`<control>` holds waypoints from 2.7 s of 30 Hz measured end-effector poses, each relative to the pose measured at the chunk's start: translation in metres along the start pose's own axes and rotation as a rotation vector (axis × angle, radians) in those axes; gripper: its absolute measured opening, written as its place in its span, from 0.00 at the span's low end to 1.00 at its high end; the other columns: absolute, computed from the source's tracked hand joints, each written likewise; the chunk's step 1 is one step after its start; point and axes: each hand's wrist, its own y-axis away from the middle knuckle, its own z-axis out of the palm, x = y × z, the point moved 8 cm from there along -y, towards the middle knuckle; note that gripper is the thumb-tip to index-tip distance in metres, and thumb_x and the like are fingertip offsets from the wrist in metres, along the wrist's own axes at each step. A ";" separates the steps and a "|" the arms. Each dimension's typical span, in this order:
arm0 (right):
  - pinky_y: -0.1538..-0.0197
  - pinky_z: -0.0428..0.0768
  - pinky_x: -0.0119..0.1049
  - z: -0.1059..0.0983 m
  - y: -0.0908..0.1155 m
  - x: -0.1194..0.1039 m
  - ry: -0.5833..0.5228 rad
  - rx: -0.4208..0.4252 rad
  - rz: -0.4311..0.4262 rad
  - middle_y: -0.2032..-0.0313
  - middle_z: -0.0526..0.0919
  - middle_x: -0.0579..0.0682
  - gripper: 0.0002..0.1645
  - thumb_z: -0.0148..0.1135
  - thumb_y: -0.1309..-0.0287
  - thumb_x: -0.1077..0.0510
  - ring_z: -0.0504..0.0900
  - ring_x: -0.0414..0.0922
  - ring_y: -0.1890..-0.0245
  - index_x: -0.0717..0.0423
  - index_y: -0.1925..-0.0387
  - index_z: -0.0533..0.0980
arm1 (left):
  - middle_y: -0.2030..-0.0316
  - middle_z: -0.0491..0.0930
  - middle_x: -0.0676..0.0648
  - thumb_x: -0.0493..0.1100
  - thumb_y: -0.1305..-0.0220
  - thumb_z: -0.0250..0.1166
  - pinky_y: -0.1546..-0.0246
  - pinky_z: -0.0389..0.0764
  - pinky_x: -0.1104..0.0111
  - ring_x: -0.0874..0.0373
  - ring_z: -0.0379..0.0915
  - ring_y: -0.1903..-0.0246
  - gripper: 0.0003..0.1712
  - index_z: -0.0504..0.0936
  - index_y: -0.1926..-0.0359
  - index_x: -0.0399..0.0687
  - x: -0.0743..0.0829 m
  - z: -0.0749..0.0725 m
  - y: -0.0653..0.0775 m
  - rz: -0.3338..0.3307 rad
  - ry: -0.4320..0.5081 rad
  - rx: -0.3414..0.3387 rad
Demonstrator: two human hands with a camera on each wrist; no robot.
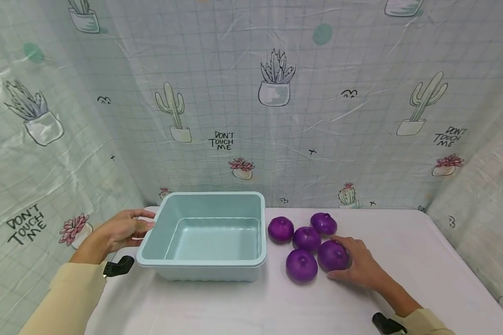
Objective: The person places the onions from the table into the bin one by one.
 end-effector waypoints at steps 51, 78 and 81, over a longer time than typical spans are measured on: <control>0.51 0.78 0.45 -0.052 -0.033 -0.102 -0.200 -0.051 -0.082 0.39 0.77 0.51 0.50 0.85 0.59 0.43 0.73 0.50 0.42 0.43 0.33 0.72 | 0.54 0.84 0.45 0.39 0.23 0.59 0.57 0.88 0.57 0.54 0.83 0.59 0.32 0.61 0.27 0.31 0.006 0.003 0.001 0.000 0.000 -0.004; 0.51 0.80 0.45 -0.043 -0.075 -0.155 -0.302 -0.103 -0.152 0.39 0.77 0.53 0.49 0.85 0.58 0.45 0.77 0.52 0.45 0.44 0.34 0.72 | 0.50 0.81 0.39 0.38 0.24 0.59 0.58 0.88 0.55 0.49 0.81 0.58 0.29 0.63 0.29 0.32 0.004 0.003 0.004 -0.003 0.019 0.048; 0.51 0.79 0.45 -0.040 -0.081 -0.162 -0.299 -0.108 -0.167 0.40 0.78 0.51 0.50 0.85 0.59 0.45 0.78 0.50 0.45 0.45 0.33 0.72 | 0.50 0.80 0.39 0.37 0.24 0.59 0.58 0.88 0.55 0.50 0.81 0.58 0.28 0.63 0.29 0.32 0.003 0.002 0.004 -0.006 0.020 0.048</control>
